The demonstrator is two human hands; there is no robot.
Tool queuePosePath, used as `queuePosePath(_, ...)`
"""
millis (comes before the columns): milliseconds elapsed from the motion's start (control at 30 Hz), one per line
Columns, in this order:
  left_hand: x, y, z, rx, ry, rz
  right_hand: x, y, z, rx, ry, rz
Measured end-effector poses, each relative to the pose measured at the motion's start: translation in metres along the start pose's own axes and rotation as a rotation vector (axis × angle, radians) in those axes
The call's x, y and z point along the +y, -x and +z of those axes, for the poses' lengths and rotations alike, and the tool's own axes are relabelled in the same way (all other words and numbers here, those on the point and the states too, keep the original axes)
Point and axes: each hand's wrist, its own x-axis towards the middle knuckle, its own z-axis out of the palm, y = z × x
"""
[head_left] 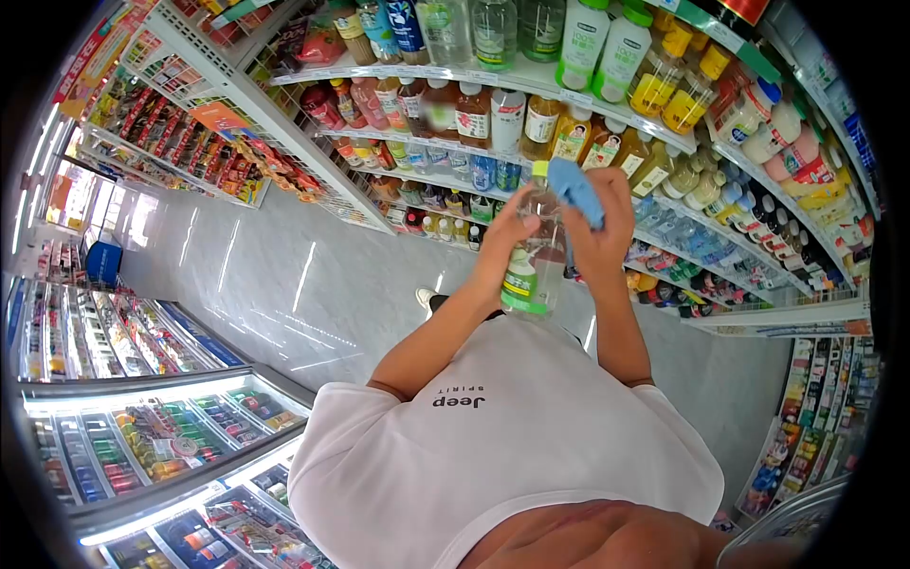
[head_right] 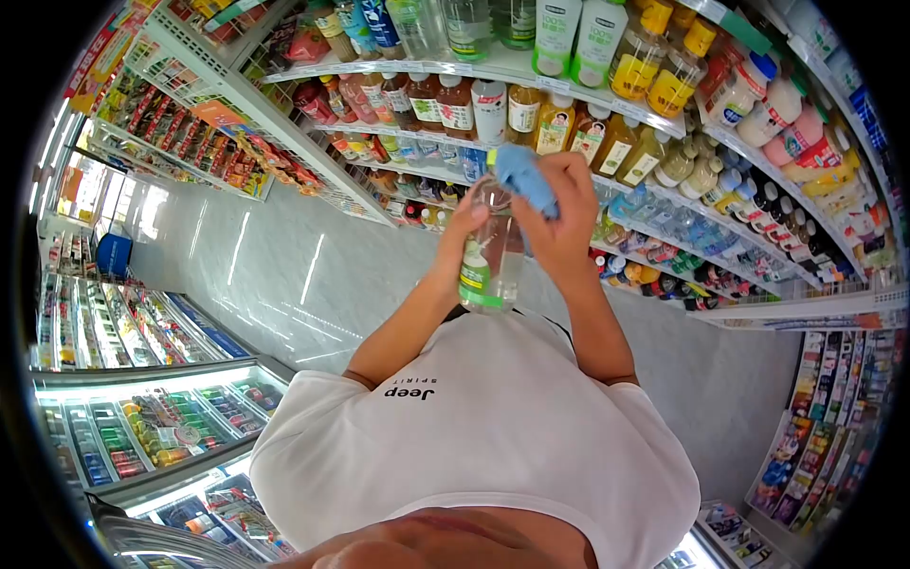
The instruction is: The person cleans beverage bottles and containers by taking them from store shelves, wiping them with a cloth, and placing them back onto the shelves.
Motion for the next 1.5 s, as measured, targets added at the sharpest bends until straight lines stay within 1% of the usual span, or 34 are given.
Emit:
queuePosePath(33,-0.003,-0.005,-0.005,-0.024,0.03,0.018,-0.003,0.012,-0.004,-0.021,0.008,-0.087)
queuePosePath(67,-0.005,-0.006,-0.008,0.034,0.047,0.022,-0.005,0.023,-0.005,-0.041,0.009,-0.176)
queuePosePath(167,0.005,-0.012,0.001,-0.003,0.039,0.037,-0.014,0.051,-0.017,-0.217,0.051,-0.283)
queuePosePath(233,0.005,-0.015,0.007,-0.02,0.033,0.017,-0.009,0.042,-0.02,-0.21,0.06,-0.323)
queuePosePath(267,0.004,-0.012,0.013,-0.02,0.033,-0.002,-0.007,0.039,-0.022,-0.21,0.064,-0.333)
queuePosePath(300,0.005,-0.008,0.022,-0.02,0.033,-0.022,-0.005,0.032,-0.022,-0.159,0.091,-0.263)
queuePosePath(333,0.001,-0.009,0.029,0.046,-0.016,-0.009,-0.003,0.021,-0.021,-0.105,0.121,-0.195)
queuePosePath(367,-0.002,-0.01,0.028,0.054,-0.001,-0.024,0.0,0.009,-0.02,-0.044,0.151,-0.137)
queuePosePath(467,-0.01,-0.021,0.013,0.059,0.033,-0.043,0.008,-0.012,-0.017,-0.069,0.087,0.119)
queuePosePath(567,-0.008,-0.026,0.011,0.061,0.031,0.002,0.011,-0.004,-0.017,-0.116,0.109,-0.044)
queuePosePath(600,-0.006,-0.029,0.009,0.093,0.065,-0.027,0.005,0.002,-0.02,-0.159,0.138,-0.086)
queuePosePath(700,0.001,-0.039,0.003,0.177,0.158,-0.105,-0.008,0.027,-0.031,-0.369,0.068,-0.155)
queuePosePath(733,0.007,-0.039,0.005,0.152,0.234,-0.126,-0.012,0.028,-0.032,-0.373,0.067,-0.185)
queuePosePath(800,0.009,-0.043,0.001,0.178,0.207,-0.149,-0.014,0.033,-0.033,-0.383,0.065,-0.233)
queuePosePath(833,0.008,-0.046,-0.001,0.189,0.192,-0.161,-0.009,0.035,-0.033,-0.376,0.057,-0.236)
queuePosePath(900,0.005,-0.051,-0.004,0.134,0.181,-0.154,0.002,0.041,-0.032,-0.355,0.048,-0.243)
queuePosePath(1000,0.004,-0.041,0.006,0.087,0.074,-0.155,0.01,0.027,-0.021,-0.088,0.087,-0.109)
queuePosePath(1100,-0.003,-0.037,0.007,0.026,-0.136,-0.145,0.016,-0.003,-0.022,0.022,0.151,0.004)
queuePosePath(1200,-0.01,-0.034,0.01,0.034,-0.352,-0.118,0.011,-0.015,-0.022,-0.014,0.162,0.103)
queuePosePath(1300,0.0,-0.038,0.001,0.018,-0.165,-0.125,0.003,0.003,-0.023,-0.043,0.236,-0.003)
queuePosePath(1333,0.008,-0.03,0.02,0.188,-0.187,-0.17,0.001,0.013,-0.024,-0.068,0.229,-0.039)
queuePosePath(1433,-0.001,-0.037,0.002,-0.017,-0.117,-0.109,-0.001,0.038,-0.026,-0.154,0.216,-0.181)
queuePosePath(1500,0.003,-0.04,0.001,0.008,-0.204,-0.09,-0.009,0.053,-0.025,-0.229,0.221,-0.264)
